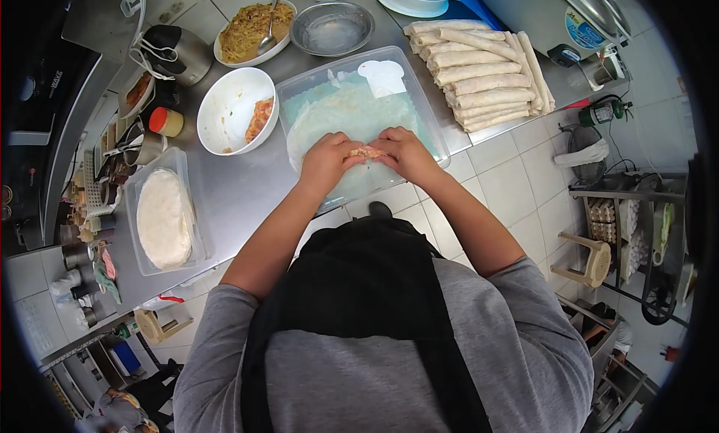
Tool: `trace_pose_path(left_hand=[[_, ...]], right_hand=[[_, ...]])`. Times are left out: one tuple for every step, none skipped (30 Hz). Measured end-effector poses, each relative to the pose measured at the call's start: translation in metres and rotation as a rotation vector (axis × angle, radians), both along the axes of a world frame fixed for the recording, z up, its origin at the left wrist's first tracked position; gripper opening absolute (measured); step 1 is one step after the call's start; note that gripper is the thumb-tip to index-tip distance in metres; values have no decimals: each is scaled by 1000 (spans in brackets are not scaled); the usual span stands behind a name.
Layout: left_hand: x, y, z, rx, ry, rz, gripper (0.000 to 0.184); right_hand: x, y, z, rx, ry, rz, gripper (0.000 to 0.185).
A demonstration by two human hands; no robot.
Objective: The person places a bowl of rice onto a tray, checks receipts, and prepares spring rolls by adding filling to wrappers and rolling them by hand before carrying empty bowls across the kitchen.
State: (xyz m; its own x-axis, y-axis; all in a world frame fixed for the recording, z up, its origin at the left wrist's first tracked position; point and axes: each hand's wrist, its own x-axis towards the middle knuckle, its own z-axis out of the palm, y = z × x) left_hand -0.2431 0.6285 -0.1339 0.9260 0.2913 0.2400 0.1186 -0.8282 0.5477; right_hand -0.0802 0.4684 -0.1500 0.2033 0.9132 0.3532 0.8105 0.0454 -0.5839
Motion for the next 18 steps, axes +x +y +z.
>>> trace_pose_path(left_hand=[[0,2,-1,0,110,-9,50],[-2,2,-2,0,108,-8,50],[-3,2,1,62,5,-24,50],[-4,3,4,124,-97,-38,50],[-6,5,6,124,-97,-35,50],[-8,7,7,115,-111,-20,47],[-11,8,7,105,-125,-7,45],[-12,9,3,103,-121,-7,45],[-11,10,-1,52,-53,-20,43],[-11,11,-4,2,12,-33,40],[-12,12,-6,3,10,-31,40],[-11,10,-4,-3,-4,-19,39],[-11,10,-2,-8,-19,-7,38],[-13,10,0,-6,-20,-6,38],[-14,9,7,58,-134,25,34],[-15,9,11,121,-246,54,29],[-17,11,8,118,-242,52,29],[-20,15,4,100,-125,19,30]], right_hand=[[2,0,-2,-25,7,12,39],[4,0,-4,-49,13,24,41],[3,-1,-1,-48,9,28,41],[1,-3,2,11,68,3,39],[-1,-4,4,70,129,-22,38],[-3,-3,8,70,132,-21,38],[-5,-1,13,77,136,-53,38],[-8,0,15,82,140,-85,38],[-11,3,12,80,142,-83,38],[-12,10,7,59,96,-55,38],[-13,15,4,39,49,-26,38],[-14,17,4,41,47,-24,38],[-15,20,4,-42,65,-8,36],[-15,22,4,-125,83,8,35],[-17,24,7,-124,83,7,35],[-21,24,10,-97,57,-46,32],[-26,24,12,-72,34,-98,30],[-28,25,11,-75,36,-98,30]])
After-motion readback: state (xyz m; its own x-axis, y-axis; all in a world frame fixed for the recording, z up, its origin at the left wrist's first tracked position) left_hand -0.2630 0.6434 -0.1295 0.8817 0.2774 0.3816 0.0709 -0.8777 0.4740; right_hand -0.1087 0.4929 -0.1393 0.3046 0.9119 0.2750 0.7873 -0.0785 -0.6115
